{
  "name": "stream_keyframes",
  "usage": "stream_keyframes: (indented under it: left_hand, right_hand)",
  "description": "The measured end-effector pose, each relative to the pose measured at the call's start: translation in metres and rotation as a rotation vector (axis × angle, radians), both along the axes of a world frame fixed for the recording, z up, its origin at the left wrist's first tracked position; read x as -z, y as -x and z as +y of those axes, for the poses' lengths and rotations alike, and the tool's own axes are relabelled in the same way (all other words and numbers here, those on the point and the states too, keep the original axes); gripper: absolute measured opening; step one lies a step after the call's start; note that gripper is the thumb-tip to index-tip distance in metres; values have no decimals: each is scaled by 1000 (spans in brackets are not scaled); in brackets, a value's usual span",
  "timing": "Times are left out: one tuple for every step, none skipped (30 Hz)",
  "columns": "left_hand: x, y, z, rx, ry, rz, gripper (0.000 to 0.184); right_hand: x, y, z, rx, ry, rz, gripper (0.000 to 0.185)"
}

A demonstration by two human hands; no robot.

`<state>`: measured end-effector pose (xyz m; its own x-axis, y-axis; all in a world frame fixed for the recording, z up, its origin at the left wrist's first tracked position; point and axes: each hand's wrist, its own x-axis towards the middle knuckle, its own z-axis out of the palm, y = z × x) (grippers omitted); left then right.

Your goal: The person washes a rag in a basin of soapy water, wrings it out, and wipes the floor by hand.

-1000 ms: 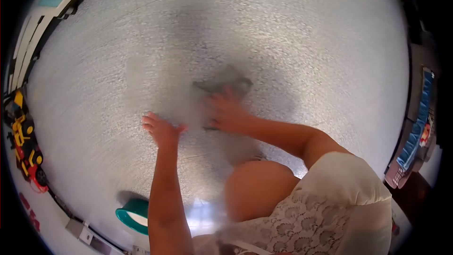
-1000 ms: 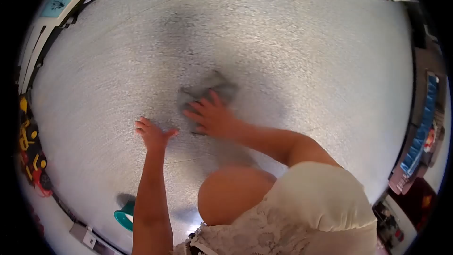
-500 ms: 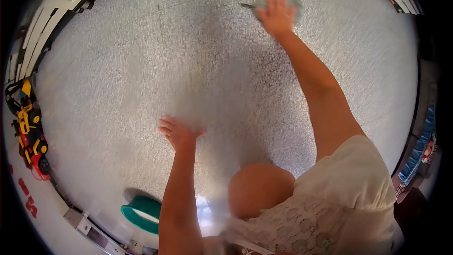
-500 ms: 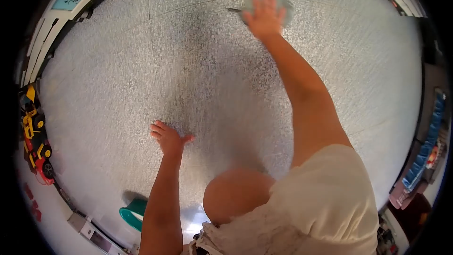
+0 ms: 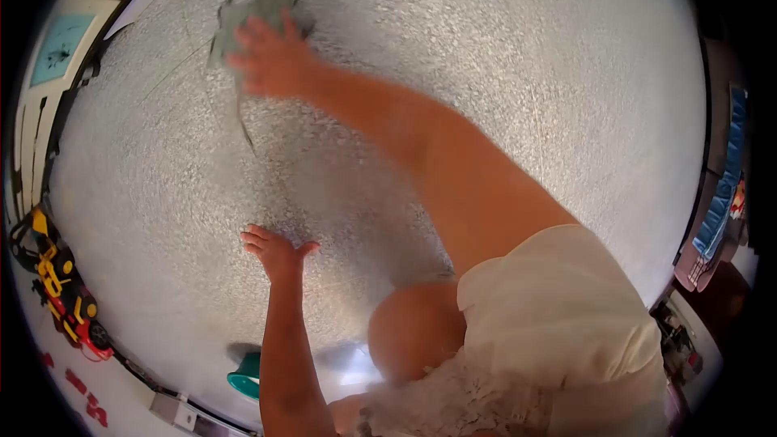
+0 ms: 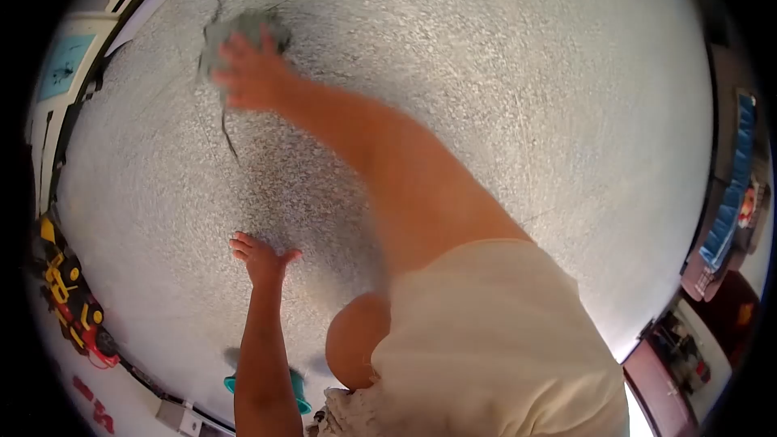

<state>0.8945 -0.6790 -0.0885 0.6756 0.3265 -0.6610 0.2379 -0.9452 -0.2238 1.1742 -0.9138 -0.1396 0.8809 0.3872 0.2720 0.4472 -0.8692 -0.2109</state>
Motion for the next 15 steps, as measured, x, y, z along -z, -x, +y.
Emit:
stream_keyframes:
  left_hand:
    - [0,1,1,27,12,14,165]
    - [1,0,2,99,-52,71,160]
    - [2,-1,4,173,-110,125,159]
    - [5,-2,4,244,-165,174,160]
    - [6,-4,1,244,-164,179,161]
    - [4,-5,1,242,-166,187,161]
    - [2,-6,1,238,-168,199,161]
    - [0,-7,0,271,-212,215,159]
    - [6,-5,5,232,-173,158,157]
    - [14,-1,14,191,-134,106,158]
    - [15,1,13,179,-114,79,159]
    - [17,3,13,167,-94,52,159]
    - [17,4,12,156,-73,25,161]
    - [18,5,13,153,-53,6,160]
    - [17,4,12,172,-81,29,156]
  right_hand:
    - [3,-23,-33,104,50,31,63]
    - [2,-37,-74,209,107,58,64]
    - [-7,-40,-117,319,169,121,66]
    - [-16,-37,-166,427,233,180,68]
    - [-12,-34,-221,463,124,257,72]
    - [-35,-18,-265,595,156,370,76]
    - [-27,7,-315,687,196,322,75]
    - [-17,34,-367,792,225,426,77]
    - [-1,73,-418,900,246,311,71]
    - [-2,122,-451,981,222,370,72]
    - [-9,171,-473,1063,197,425,72]
    - [-8,221,-486,1087,235,452,71]
    - [-5,269,-484,1108,268,478,69]
    - [-5,310,-467,1104,263,486,70]
    - [-8,349,-443,1098,251,494,72]
